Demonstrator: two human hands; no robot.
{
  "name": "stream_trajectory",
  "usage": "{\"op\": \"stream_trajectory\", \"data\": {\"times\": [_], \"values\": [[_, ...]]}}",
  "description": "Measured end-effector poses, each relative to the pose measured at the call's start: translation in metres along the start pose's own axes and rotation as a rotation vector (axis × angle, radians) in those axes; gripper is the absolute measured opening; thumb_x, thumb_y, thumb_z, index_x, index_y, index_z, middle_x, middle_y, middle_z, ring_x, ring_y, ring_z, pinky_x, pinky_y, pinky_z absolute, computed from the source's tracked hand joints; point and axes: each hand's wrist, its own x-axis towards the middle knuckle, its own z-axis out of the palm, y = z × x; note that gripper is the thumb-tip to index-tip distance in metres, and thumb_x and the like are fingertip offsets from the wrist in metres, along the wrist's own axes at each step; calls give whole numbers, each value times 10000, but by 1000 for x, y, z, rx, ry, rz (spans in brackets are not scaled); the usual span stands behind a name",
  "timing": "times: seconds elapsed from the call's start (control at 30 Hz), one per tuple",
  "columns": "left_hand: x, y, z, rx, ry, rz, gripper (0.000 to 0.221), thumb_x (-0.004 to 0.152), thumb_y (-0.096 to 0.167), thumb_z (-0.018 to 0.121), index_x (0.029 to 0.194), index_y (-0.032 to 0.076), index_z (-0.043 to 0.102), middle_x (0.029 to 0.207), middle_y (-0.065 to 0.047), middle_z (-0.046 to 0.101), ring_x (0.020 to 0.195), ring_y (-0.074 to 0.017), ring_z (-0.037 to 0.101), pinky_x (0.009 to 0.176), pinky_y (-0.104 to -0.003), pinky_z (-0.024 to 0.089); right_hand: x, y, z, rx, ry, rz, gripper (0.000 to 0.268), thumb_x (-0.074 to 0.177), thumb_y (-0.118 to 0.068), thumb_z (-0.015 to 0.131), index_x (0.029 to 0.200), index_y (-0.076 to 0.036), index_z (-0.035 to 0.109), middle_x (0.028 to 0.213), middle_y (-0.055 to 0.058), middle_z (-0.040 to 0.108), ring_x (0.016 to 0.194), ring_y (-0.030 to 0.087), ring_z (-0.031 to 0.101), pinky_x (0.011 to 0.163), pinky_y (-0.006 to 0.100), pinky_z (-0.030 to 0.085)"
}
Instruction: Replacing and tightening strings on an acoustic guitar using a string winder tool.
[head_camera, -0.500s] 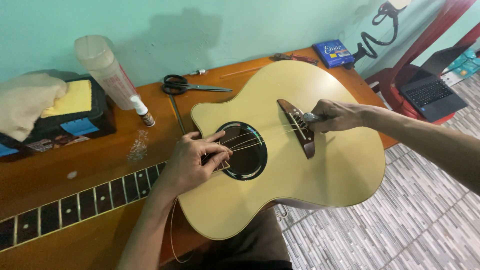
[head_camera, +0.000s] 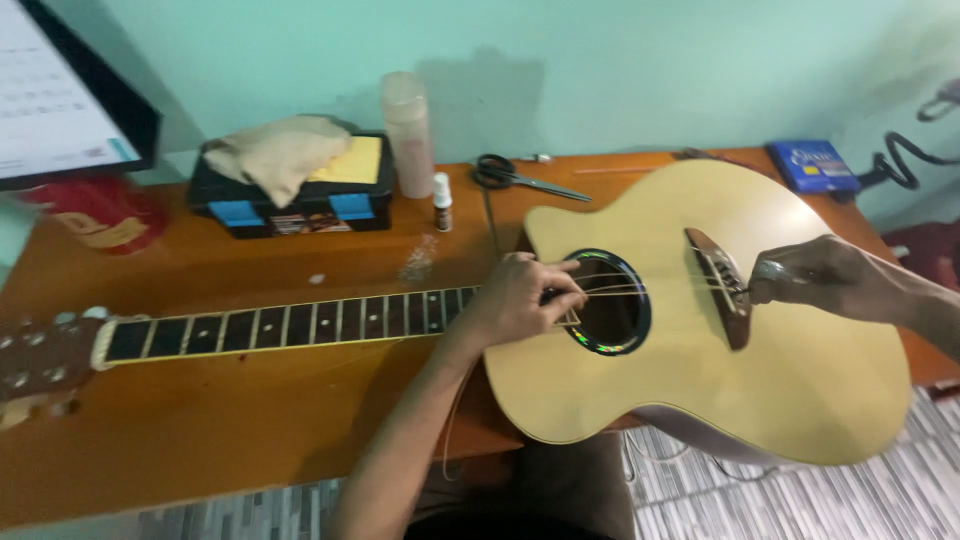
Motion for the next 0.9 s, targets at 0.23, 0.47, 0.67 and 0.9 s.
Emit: {"op": "stream_trajectory", "data": {"times": [0.23,0.47,0.67,0.9], "values": [[-8,-2,3,20,9,-34,233,950,288,630,972,149,816,1209,-173,748,1229,-219,687,1051,-460,390,19,-41,13,30,97,-104,259,921,-226,666,895,-80,878,781,-17,784,589,121,563,555,284,393],[-19,5,-19,168,-51,33,119,910,200,686,938,173,798,1143,45,792,1305,-248,633,1126,-625,308,45,-86,16,-95,203,-131,229,908,-231,665,953,-178,884,889,-78,778,636,111,640,597,273,445],[-32,4,-57,145,-100,-50,182,861,289,790,996,169,808,1210,58,772,1339,-206,597,1137,-590,281,71,-105,26,-180,240,-35,292,955,-355,627,1008,-219,880,752,-59,684,606,129,510,625,273,396],[-37,1,-64,71,-156,-56,219,827,345,819,1008,222,799,1243,89,758,1351,-217,607,1142,-576,304,93,-103,61,-93,495,-335,273,1012,-271,618,934,-62,776,701,33,576,570,131,453,569,319,353]]}}
